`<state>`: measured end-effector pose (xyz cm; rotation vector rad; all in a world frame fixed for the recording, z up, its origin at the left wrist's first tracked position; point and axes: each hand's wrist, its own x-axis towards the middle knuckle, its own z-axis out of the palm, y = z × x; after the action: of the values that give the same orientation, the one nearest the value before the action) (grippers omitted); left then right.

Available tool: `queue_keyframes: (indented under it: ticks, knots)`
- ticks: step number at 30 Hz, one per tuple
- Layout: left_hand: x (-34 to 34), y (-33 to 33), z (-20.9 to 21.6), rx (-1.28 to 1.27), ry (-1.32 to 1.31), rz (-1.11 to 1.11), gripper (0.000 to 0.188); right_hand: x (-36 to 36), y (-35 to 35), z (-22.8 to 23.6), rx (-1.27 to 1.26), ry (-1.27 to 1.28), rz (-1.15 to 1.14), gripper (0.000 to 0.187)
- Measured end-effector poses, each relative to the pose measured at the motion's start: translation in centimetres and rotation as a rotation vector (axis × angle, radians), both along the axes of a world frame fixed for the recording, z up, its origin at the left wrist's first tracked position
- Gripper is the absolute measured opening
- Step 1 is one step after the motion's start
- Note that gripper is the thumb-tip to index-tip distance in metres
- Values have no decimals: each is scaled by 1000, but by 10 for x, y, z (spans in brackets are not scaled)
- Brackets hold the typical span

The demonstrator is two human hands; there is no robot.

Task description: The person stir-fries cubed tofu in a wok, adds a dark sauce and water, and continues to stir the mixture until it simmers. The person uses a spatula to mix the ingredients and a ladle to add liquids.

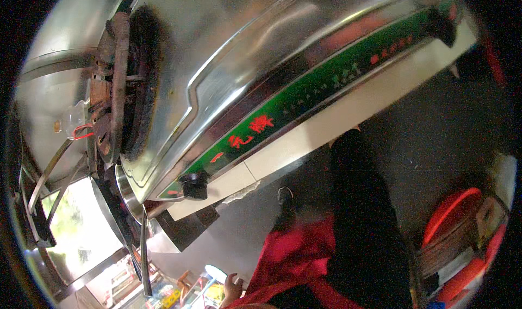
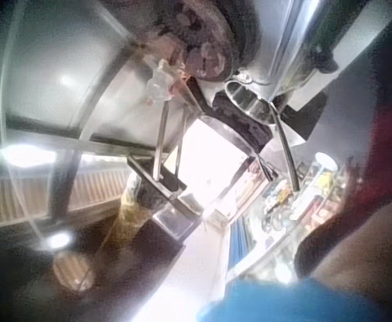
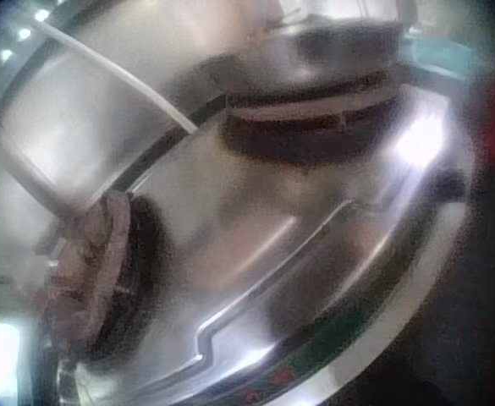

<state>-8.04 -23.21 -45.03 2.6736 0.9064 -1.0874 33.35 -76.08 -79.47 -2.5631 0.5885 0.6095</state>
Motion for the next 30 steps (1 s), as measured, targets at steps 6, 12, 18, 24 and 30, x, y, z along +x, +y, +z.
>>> queue_keyframes:
  ticks: [6,12,18,24,30]
  knots:
    - [31,-37,-3,-66,-70,19,36,-28,-3,-11,22,-59,-37,35]
    - [45,-43,-8,-135,-110,-51,34,3,-27,1,65,-94,-81,36]
    - [48,-50,-14,-125,-49,10,34,-63,14,4,84,-185,-76,37]
    - [64,-63,5,-195,-174,-47,33,-104,56,61,-8,195,199,35]
    - [92,-116,11,-538,-316,51,35,-178,72,187,-47,238,684,27]
